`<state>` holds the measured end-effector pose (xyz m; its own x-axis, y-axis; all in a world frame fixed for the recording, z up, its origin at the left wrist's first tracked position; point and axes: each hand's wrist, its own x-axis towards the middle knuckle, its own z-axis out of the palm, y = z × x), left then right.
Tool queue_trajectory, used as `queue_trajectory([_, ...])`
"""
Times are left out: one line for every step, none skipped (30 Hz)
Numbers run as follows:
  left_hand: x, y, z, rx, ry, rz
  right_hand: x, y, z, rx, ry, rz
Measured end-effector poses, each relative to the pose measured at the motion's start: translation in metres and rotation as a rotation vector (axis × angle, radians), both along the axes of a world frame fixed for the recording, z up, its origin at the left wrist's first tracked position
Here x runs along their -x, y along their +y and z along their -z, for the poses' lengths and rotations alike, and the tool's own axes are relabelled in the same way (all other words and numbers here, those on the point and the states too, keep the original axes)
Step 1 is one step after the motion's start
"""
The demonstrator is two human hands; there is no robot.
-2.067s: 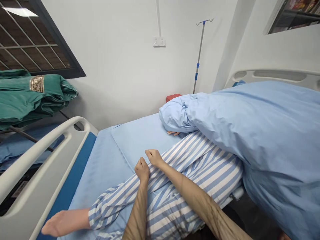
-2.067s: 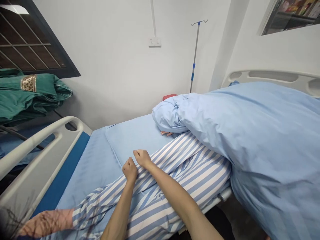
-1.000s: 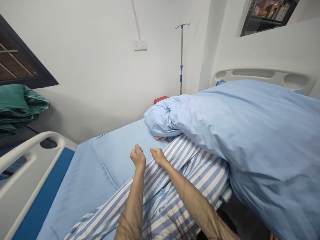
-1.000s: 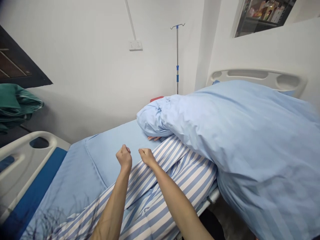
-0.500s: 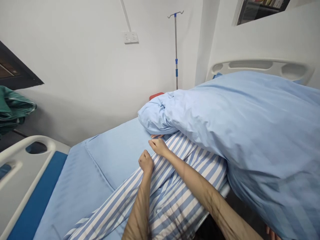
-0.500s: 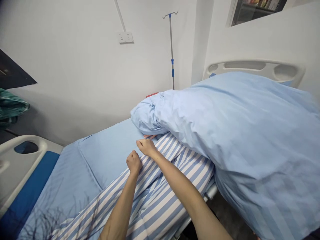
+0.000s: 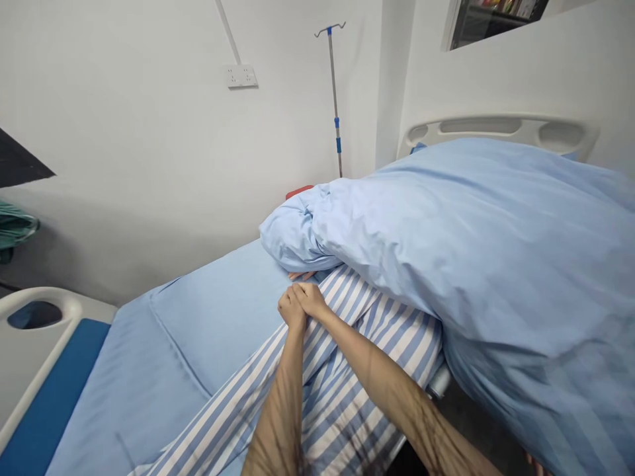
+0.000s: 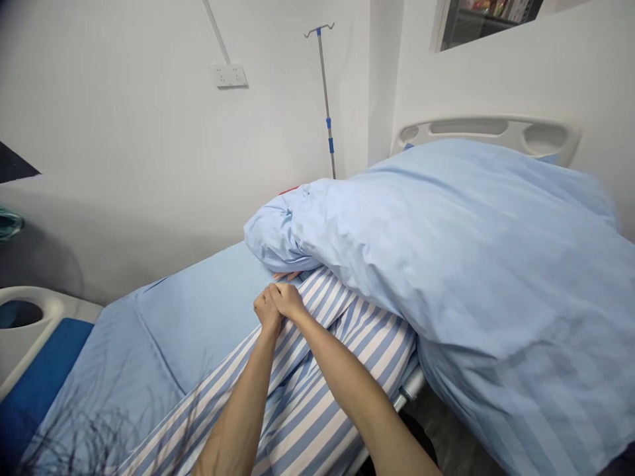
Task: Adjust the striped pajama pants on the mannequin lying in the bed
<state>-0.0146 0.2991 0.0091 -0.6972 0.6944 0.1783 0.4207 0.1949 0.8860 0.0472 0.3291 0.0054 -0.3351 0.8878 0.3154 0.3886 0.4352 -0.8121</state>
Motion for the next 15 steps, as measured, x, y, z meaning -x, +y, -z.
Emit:
queue_trajectory([0.0,-0.001,0.004,0.015,0.008,0.01,0.0,0.0,-0.002,-0.021,-0.046,-0.013])
queue_trajectory([0.001,-0.002,0.006,0.022,-0.003,0.006,0.0,0.001,-0.006,-0.048,-0.1,-0.037])
queue_trajectory([0.002,-0.003,0.007,0.03,-0.017,0.002,-0.001,0.003,-0.009,-0.076,-0.154,-0.065])
queue_trajectory([0.003,-0.004,0.007,0.036,-0.028,0.004,-0.003,0.006,-0.013,-0.102,-0.194,-0.086])
queue_trajectory([0.003,-0.005,0.007,0.039,-0.025,0.007,-0.006,0.009,-0.016,-0.12,-0.206,-0.096])
queue_trajectory([0.003,-0.006,0.006,0.041,-0.011,0.007,-0.009,0.013,-0.018,-0.123,-0.187,-0.1])
queue_trajectory([0.002,-0.006,0.005,0.041,0.008,0.003,-0.013,0.017,-0.018,-0.113,-0.138,-0.097])
queue_trajectory([0.002,-0.006,0.004,0.036,0.024,-0.003,-0.017,0.021,-0.017,-0.092,-0.069,-0.085])
queue_trajectory([0.0,-0.006,0.003,0.026,0.031,-0.01,-0.02,0.024,-0.015,-0.068,0.002,-0.072])
queue_trajectory([-0.001,-0.005,0.001,0.016,0.024,-0.014,-0.023,0.027,-0.012,-0.043,0.063,-0.066])
queue_trajectory([-0.003,-0.003,-0.001,-0.001,-0.004,-0.007,-0.026,0.029,-0.008,-0.025,0.11,-0.064])
queue_trajectory([-0.005,0.0,-0.004,-0.026,-0.05,0.009,-0.027,0.03,-0.004,-0.014,0.146,-0.063])
queue_trajectory([-0.008,0.004,-0.007,-0.062,-0.112,0.023,-0.027,0.031,-0.001,-0.004,0.176,-0.064])
queue_trajectory([-0.011,0.008,-0.01,-0.105,-0.183,0.036,-0.026,0.032,0.001,0.007,0.203,-0.067])
queue_trajectory([-0.014,0.014,-0.013,-0.145,-0.256,0.047,-0.025,0.032,0.003,0.021,0.23,-0.069])
